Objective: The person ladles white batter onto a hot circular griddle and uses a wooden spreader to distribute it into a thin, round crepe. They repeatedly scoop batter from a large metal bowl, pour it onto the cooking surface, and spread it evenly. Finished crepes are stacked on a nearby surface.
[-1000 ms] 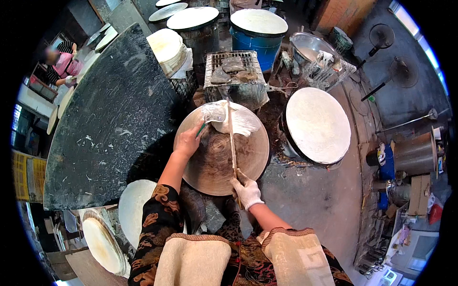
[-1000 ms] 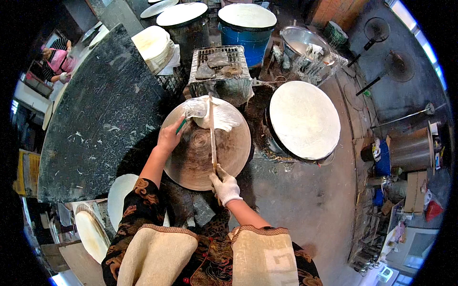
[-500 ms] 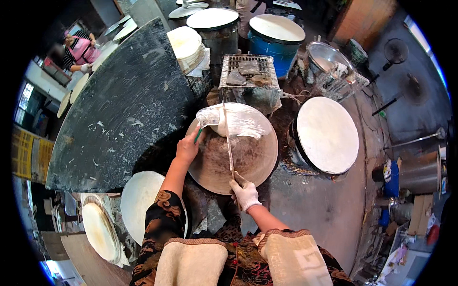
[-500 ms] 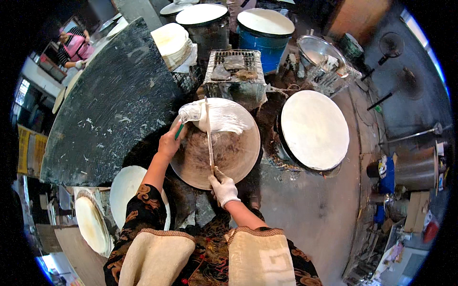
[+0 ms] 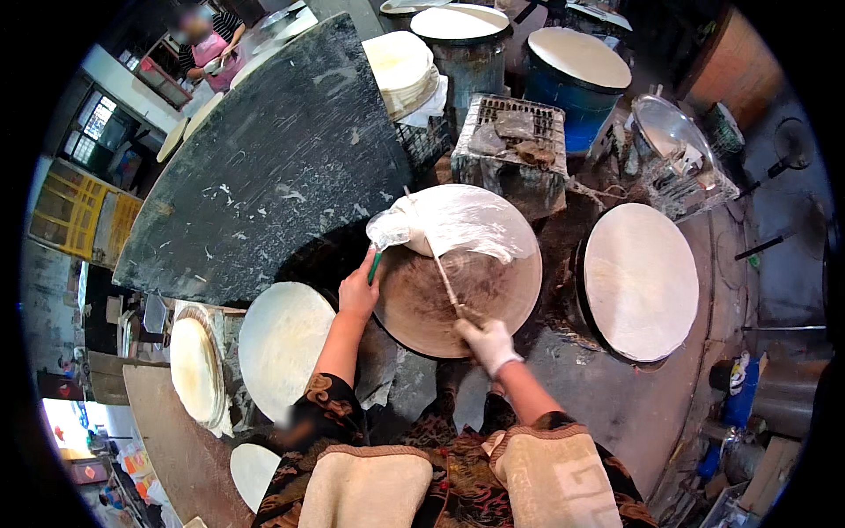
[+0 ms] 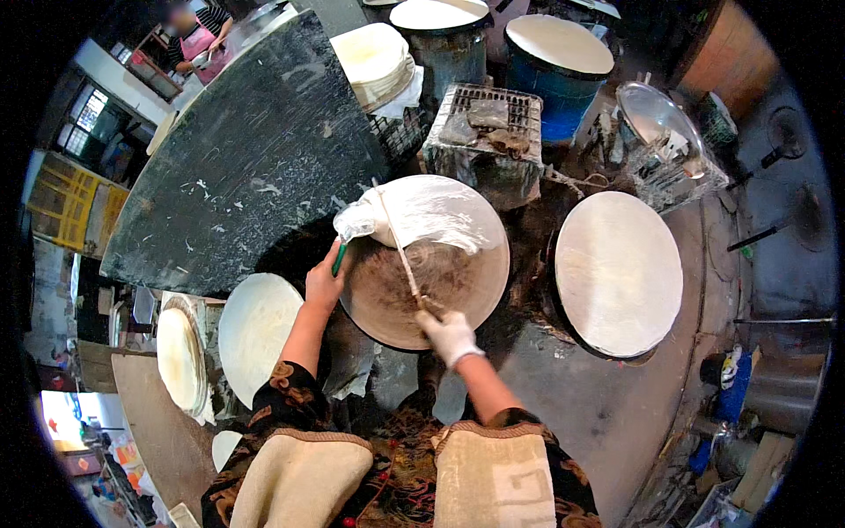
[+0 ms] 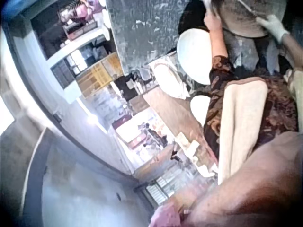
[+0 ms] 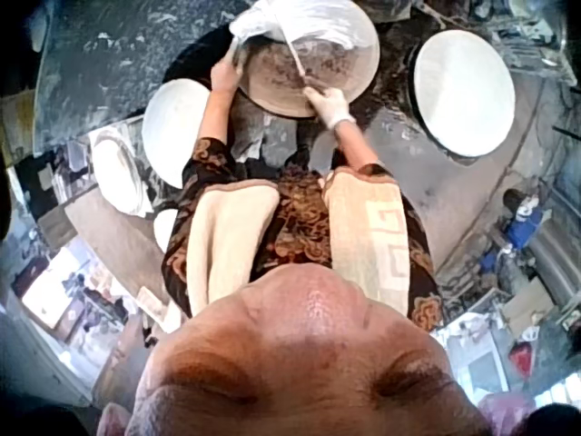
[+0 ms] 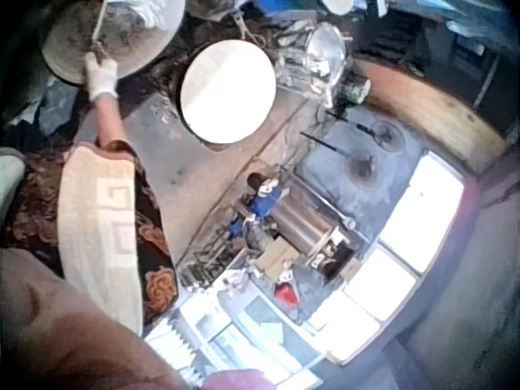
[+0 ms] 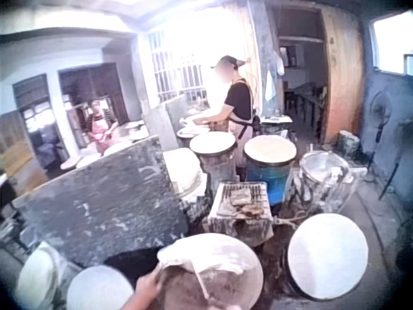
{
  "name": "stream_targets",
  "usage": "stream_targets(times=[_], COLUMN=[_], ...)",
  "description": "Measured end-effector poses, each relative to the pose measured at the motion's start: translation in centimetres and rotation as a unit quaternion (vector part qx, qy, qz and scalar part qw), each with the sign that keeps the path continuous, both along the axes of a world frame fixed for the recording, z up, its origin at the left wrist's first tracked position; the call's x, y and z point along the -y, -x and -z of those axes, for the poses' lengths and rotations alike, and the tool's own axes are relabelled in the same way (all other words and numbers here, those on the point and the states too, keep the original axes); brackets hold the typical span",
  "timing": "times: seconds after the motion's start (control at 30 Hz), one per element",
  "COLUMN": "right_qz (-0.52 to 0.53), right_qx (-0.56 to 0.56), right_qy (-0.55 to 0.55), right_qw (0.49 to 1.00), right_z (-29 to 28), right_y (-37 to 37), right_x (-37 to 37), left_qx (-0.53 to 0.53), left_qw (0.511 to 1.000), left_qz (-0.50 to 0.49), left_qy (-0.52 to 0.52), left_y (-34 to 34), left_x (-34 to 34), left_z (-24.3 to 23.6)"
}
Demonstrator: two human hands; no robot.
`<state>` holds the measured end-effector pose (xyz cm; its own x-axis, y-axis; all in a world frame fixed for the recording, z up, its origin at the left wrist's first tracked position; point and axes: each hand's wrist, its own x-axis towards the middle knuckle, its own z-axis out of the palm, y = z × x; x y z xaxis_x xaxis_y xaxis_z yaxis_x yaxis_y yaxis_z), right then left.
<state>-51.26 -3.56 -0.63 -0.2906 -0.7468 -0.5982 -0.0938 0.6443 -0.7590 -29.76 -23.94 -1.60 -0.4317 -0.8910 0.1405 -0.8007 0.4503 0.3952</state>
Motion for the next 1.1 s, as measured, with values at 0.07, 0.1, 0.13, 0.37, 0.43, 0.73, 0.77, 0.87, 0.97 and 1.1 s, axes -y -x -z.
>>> stream_targets(times=[0.07, 0.1, 0.13, 0.37, 0.43, 0.73, 0.77, 0.87, 0.97, 1.1], right_qz=[-0.022, -0.020, 0.021, -0.150, -0.193, -0.235, -0.276, -0.348, -0.361, -0.256], right_qx=[0.044, 0.055, 0.062, -0.049, -0.011, -0.039, -0.060, -0.056, 0.010, 0.012], right_qy=[0.024, 0.070, 0.105, 0.027, 0.043, 0.087, 0.080, 0.042, 0.106, 0.069], right_qw=[0.999, 0.996, 0.992, 0.987, 0.980, 0.967, 0.956, 0.935, 0.926, 0.964], right_z=[-1.8, -3.0, -2.7, 1.7, 0.5, -1.7, -1.7, -2.3, -0.8, -1.9], right_y=[3.6, 6.0, 7.5, 5.2, 4.7, 13.9, 12.6, 9.8, 13.4, 17.6], right_x=[-0.4, -0.8, -0.8, 1.3, 1.0, 6.7, 6.5, 5.1, 5.4, 11.5], left_qx=[-0.019, -0.026, -0.029, -0.073, -0.055, -0.078, -0.086, -0.088, -0.091, -0.112], left_qw=[0.999, 0.999, 0.998, 0.995, 0.991, 0.985, 0.984, 0.978, 0.975, 0.975], left_qz=[-0.029, -0.039, -0.051, -0.075, -0.120, -0.155, -0.158, -0.189, -0.202, -0.188], left_qy=[0.004, 0.008, 0.002, -0.001, -0.014, 0.002, 0.001, -0.001, 0.003, 0.035], left_y=[-1.8, -2.5, -2.5, -0.1, -1.2, -2.1, -1.4, -1.7, -3.0, -3.9], left_x=[-1.2, -1.9, -2.7, -6.7, -8.3, -12.7, -12.9, -14.3, -15.9, -18.1], left_z=[-0.1, -0.4, -0.9, 0.1, 0.3, 0.8, 0.9, 1.0, 1.4, 2.2])
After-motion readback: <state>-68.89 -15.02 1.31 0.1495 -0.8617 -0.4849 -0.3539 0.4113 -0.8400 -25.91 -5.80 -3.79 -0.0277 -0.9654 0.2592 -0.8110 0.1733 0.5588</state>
